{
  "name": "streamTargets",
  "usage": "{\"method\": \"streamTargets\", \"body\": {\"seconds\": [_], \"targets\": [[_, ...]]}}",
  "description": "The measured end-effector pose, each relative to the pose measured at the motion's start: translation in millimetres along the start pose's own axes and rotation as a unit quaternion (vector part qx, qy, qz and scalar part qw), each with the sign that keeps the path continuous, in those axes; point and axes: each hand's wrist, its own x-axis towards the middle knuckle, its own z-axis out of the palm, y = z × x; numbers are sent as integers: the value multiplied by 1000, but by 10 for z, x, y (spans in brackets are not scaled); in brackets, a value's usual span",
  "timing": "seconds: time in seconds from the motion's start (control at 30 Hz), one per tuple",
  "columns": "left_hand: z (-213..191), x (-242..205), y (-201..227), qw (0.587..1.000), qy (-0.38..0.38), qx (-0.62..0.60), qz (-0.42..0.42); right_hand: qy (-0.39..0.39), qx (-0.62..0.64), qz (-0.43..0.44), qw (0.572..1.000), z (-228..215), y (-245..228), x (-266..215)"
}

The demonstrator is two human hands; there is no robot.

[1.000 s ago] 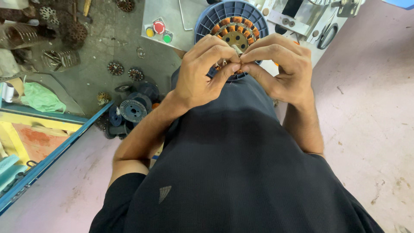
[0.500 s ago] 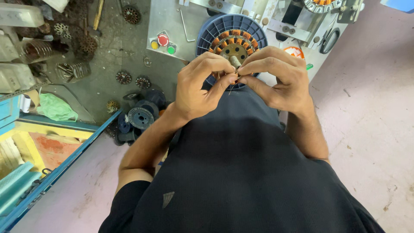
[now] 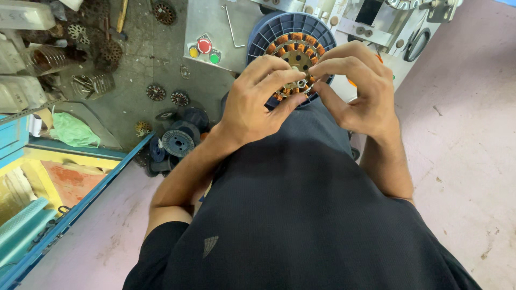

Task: The person operates a winding machine to wrap wire around a stator core, then removes the stator and manually secures the windings with a thin wire. They use pliers to cut the wire and continue adjusting the stator assembly.

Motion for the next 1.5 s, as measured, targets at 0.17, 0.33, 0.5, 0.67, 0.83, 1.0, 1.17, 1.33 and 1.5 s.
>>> {"method": "streamTargets", "body": {"seconds": [0.17, 0.33, 0.5, 0.67, 0.83, 1.0, 1.17, 1.33, 1.5], "targets": [[63, -26, -52, 1000, 17, -13, 4, -14, 0, 1, 1000, 33, -36, 1], [30, -21, -81, 999, 16, -38, -3, -18, 0, 1, 1000, 42, -46, 31], [14, 4, -63, 996, 11, -93, 4, -26, 9, 7, 1000, 41, -71, 57], [-72, 5, 58, 977, -18, -207, -43, -44, 50, -1, 998, 19, -158, 82], [-228, 45, 280, 941, -75, -324, -60, -84, 73, -5, 994, 7, -238, 111], [-434, 74, 474, 887, -99, -448, -51, -77, 109, -42, 990, 22, -271, 141], [-575, 75, 536, 838, -93, -537, 0, -66, 171, -70, 981, 3, -282, 145], [-612, 36, 545, 790, -79, -603, 74, -55, 180, -128, 974, -29, -278, 150], [-622, 1, 489, 714, -41, -691, 100, -50, 159, -124, 978, -39, -335, 143]]}}
